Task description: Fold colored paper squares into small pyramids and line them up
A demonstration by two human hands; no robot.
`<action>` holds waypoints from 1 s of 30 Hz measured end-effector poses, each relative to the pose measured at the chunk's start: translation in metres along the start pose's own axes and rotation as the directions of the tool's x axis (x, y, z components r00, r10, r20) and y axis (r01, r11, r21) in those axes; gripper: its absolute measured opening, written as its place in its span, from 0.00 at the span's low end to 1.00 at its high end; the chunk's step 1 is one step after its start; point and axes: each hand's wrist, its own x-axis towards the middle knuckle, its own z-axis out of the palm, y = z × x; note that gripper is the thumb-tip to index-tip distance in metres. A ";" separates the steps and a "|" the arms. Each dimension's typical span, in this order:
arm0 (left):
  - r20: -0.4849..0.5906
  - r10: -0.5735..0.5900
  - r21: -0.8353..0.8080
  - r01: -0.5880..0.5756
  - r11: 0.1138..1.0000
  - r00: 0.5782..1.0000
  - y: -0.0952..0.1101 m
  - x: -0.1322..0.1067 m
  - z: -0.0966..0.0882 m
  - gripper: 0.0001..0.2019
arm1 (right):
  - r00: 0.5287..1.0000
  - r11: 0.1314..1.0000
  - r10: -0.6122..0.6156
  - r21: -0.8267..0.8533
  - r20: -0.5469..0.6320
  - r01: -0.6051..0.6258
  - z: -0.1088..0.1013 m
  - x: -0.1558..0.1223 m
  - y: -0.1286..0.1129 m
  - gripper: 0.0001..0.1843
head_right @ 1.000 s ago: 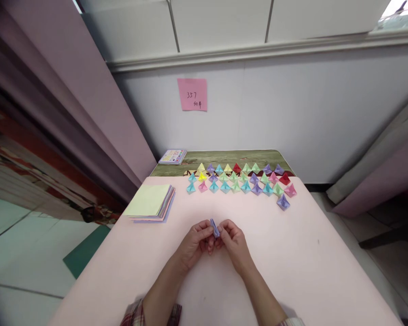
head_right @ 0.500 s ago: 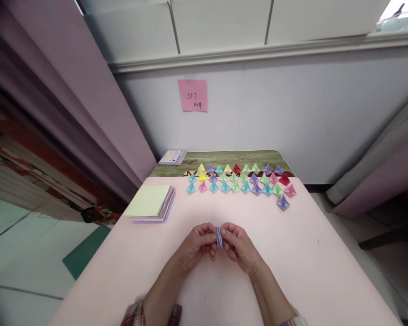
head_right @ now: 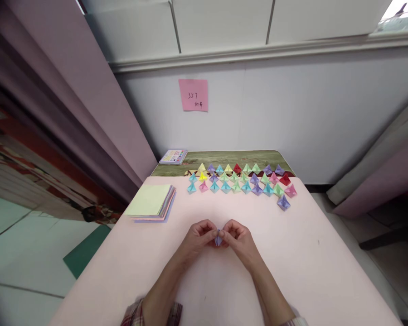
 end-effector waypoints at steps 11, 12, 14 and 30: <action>-0.124 0.069 -0.096 -0.081 0.992 0.990 -0.011 0.005 0.002 0.32 | 0.989 0.994 -0.092 0.043 -0.114 0.097 0.004 0.005 0.009 0.17; -0.125 0.071 -0.091 -0.083 0.992 0.990 -0.011 0.005 0.002 0.31 | 0.989 0.995 -0.098 0.023 -0.107 0.101 0.004 0.004 0.008 0.18; -0.124 0.075 -0.071 -0.084 0.994 0.989 -0.011 0.005 0.003 0.29 | 0.993 0.995 -0.096 -0.016 -0.068 0.095 0.005 0.003 0.007 0.19; -0.087 0.008 0.114 0.002 0.993 0.996 -0.015 0.002 0.010 0.14 | 0.970 0.990 -0.112 -0.110 -0.218 0.090 0.003 0.005 0.012 0.16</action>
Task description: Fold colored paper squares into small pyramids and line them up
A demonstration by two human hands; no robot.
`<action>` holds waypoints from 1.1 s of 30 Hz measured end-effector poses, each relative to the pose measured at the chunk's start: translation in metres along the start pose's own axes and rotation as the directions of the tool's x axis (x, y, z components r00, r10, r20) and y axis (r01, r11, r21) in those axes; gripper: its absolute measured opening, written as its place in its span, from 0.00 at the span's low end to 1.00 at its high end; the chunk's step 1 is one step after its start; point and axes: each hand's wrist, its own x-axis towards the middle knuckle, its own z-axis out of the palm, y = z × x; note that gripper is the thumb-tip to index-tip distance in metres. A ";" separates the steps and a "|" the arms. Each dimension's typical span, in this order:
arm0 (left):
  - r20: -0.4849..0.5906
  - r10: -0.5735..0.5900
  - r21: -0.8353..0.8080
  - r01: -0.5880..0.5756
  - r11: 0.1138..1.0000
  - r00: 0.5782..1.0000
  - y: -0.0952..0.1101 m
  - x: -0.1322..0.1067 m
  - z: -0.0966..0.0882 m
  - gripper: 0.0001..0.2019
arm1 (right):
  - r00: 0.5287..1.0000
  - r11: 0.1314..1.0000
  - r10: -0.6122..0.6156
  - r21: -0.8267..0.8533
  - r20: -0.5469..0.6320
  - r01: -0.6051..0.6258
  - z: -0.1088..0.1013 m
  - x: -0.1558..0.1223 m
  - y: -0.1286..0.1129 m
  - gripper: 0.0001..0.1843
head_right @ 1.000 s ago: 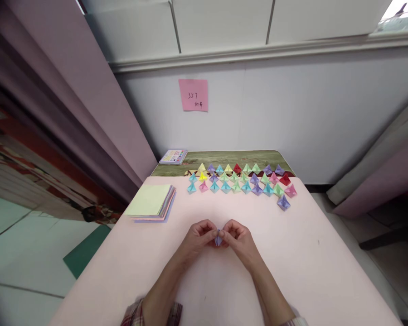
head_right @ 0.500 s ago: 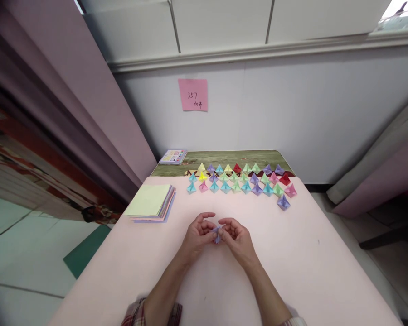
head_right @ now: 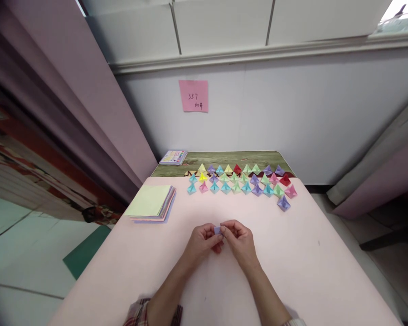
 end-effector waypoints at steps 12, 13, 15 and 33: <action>-0.015 -0.036 -0.016 0.036 0.999 0.999 0.001 0.000 0.000 0.15 | 0.999 1.000 0.007 -0.002 0.047 -0.007 0.000 -0.001 -0.001 0.16; -0.009 -0.039 -0.026 0.038 0.999 0.999 0.001 0.000 0.000 0.15 | 1.000 1.000 0.009 0.001 0.030 -0.009 0.001 -0.001 -0.001 0.17; 0.007 -0.047 -0.064 0.047 0.997 0.999 0.001 0.000 0.001 0.14 | 1.000 1.000 0.020 -0.001 0.000 -0.020 0.002 -0.001 -0.001 0.17; 0.011 -0.082 -0.137 0.083 0.987 0.997 0.001 0.001 0.005 0.15 | 0.958 0.931 -0.284 -0.252 -0.048 0.264 0.002 0.002 0.008 0.07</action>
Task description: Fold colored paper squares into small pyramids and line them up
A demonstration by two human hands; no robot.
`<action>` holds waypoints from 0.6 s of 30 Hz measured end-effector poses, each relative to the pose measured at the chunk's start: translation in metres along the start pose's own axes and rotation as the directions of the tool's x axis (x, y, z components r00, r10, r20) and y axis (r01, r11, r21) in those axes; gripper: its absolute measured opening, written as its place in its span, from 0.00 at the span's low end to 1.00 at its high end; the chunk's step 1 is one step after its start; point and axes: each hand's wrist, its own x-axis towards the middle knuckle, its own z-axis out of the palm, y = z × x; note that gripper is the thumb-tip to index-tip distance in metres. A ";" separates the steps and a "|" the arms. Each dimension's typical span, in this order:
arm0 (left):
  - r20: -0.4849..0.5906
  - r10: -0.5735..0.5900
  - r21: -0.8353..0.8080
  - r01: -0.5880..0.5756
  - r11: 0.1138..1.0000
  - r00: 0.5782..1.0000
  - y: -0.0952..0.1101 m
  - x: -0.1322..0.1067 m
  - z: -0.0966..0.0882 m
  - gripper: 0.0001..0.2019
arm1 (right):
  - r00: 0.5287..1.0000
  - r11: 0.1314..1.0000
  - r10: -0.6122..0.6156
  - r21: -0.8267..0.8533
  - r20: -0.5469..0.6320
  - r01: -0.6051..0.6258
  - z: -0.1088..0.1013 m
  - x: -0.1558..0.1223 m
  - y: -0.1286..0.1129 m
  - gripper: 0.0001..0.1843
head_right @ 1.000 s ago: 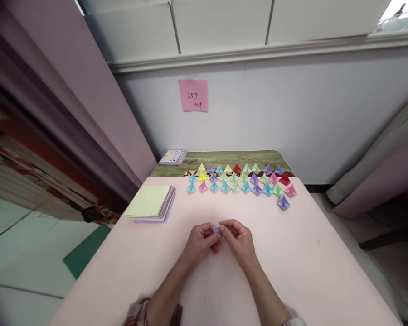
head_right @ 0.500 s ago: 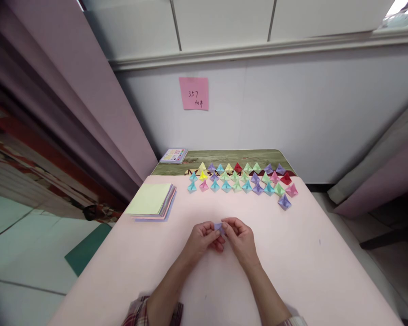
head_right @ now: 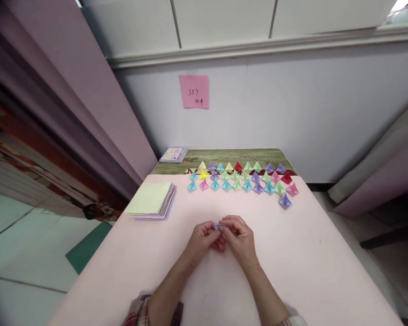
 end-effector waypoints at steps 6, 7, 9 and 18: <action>-0.005 0.002 -0.046 -0.002 0.999 1.000 0.000 -0.001 0.002 0.16 | 0.997 0.995 -0.073 -0.066 -0.014 0.072 -0.001 -0.003 -0.009 0.07; -0.010 0.006 -0.052 -0.006 0.999 1.000 0.001 0.000 0.002 0.16 | 0.997 0.994 -0.082 -0.068 -0.014 0.081 -0.001 -0.003 -0.011 0.07; -0.014 0.020 -0.063 -0.021 0.998 1.000 0.001 0.000 0.002 0.16 | 0.997 0.996 -0.081 -0.051 -0.011 0.080 -0.002 -0.002 -0.013 0.08; -0.055 0.024 -0.059 -0.027 0.998 0.998 0.006 -0.003 0.002 0.14 | 0.995 0.997 -0.078 0.005 0.066 0.077 -0.004 0.000 -0.005 0.08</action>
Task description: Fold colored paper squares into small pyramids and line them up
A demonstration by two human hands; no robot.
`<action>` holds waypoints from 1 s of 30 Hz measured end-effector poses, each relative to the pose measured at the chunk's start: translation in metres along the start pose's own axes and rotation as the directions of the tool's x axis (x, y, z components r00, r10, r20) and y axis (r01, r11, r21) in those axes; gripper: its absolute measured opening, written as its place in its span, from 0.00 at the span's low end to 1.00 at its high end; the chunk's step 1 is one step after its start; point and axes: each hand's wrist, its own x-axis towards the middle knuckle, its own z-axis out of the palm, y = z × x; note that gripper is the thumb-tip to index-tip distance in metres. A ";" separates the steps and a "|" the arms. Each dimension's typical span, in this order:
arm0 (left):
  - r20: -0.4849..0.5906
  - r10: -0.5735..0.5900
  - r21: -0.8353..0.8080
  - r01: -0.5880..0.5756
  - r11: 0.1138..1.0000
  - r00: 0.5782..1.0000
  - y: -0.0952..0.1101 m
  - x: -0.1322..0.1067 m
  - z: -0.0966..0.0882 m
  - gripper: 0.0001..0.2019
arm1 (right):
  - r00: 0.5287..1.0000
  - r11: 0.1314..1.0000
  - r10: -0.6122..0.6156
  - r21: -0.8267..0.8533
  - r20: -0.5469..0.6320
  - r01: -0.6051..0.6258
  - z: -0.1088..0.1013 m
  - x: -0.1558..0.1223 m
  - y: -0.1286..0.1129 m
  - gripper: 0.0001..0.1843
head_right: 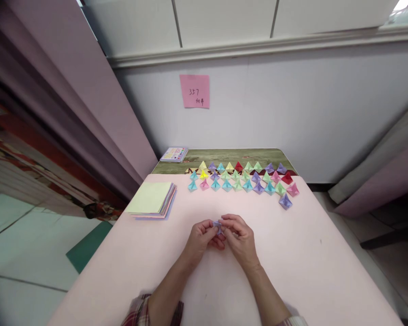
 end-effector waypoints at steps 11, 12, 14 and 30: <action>-0.031 0.014 -0.062 -0.016 0.998 0.999 -0.002 -0.003 -0.001 0.12 | 0.949 0.937 -0.261 -0.191 0.179 0.294 -0.008 0.000 -0.006 0.18; -0.019 0.017 -0.069 -0.018 0.997 1.000 -0.002 -0.003 -0.001 0.12 | 0.941 0.925 -0.277 -0.211 0.197 0.316 -0.009 0.000 -0.005 0.20; 0.019 0.015 -0.087 -0.014 0.996 1.000 0.000 -0.004 -0.001 0.12 | 0.930 0.907 -0.298 -0.241 0.214 0.346 -0.011 0.001 -0.003 0.21; 0.013 -0.050 -0.124 0.052 0.991 0.999 -0.005 0.001 -0.001 0.20 | 0.982 0.982 -0.174 -0.068 0.079 0.179 -0.003 -0.003 -0.012 0.15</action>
